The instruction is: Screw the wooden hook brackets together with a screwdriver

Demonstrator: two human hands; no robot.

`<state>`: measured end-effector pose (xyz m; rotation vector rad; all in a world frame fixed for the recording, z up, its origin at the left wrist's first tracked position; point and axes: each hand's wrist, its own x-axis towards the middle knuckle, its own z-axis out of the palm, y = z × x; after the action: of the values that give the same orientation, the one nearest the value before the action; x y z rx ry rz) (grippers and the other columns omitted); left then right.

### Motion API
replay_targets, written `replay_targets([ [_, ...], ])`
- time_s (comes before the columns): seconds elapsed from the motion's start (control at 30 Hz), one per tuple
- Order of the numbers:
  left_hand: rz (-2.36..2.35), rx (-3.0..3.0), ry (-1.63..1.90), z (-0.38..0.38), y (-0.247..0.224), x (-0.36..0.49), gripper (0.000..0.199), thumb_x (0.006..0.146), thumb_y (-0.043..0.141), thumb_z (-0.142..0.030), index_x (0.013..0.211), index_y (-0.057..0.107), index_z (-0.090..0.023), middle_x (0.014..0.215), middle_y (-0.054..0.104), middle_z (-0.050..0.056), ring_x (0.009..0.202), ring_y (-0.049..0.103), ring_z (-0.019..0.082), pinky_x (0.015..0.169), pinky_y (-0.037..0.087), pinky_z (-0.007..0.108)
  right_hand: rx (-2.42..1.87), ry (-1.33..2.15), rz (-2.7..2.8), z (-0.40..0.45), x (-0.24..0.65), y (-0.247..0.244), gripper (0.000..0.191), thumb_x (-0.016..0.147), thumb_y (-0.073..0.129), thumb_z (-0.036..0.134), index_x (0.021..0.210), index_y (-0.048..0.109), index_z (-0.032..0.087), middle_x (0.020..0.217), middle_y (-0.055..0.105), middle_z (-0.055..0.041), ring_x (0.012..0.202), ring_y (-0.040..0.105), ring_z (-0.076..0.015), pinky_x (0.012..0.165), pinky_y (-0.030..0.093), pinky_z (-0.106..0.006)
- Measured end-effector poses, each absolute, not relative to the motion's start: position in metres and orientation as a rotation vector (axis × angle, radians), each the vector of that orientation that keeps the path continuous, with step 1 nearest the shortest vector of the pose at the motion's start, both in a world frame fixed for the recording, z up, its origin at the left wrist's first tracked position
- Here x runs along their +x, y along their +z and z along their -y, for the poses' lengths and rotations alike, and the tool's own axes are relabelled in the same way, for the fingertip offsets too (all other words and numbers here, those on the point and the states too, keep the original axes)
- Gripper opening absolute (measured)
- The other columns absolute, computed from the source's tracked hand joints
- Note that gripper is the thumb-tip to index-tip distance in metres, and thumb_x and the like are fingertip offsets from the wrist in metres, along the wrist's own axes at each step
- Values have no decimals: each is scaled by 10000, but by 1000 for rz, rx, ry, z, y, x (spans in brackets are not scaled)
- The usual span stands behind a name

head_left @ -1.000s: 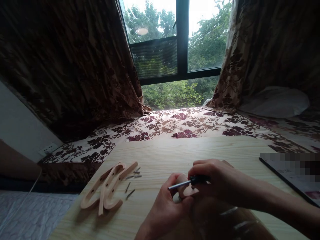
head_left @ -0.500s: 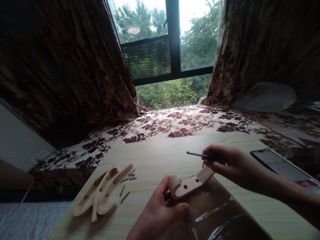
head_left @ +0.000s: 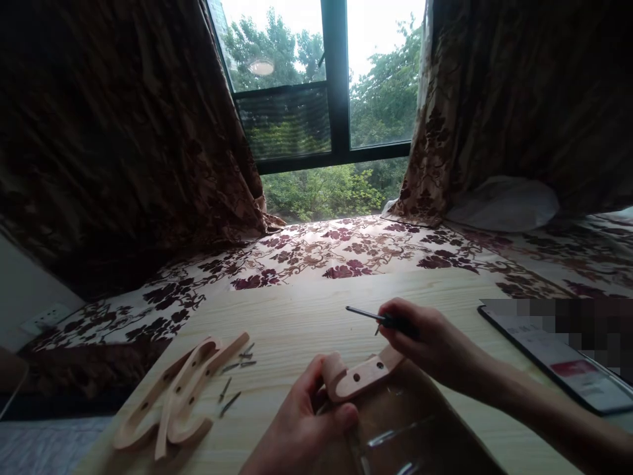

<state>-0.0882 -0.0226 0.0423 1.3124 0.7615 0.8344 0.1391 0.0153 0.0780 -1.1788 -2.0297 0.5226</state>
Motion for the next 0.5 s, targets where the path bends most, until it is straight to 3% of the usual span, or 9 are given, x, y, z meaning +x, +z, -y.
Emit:
replay_targets([
  [0.2, -852, 1315, 857, 24, 39, -87, 400, 700, 756, -409, 902, 484, -196, 785, 493, -31, 735, 443, 105, 652, 354, 199, -1110, 320, 2126, -9, 145, 89, 107, 864, 549, 253, 911, 642, 230, 815, 671, -52, 796, 581, -201, 679, 465, -295],
  [0.5, -901, 1329, 893, 27, 38, -86, 375, 716, 734, -370, 971, 517, -201, 825, 543, -11, 776, 493, 127, 654, 384, 211, -982, 289, 2328, -1, 134, 103, 101, 810, 556, 145, 827, 630, 212, 647, 633, 1, 660, 551, -159, 692, 430, -306],
])
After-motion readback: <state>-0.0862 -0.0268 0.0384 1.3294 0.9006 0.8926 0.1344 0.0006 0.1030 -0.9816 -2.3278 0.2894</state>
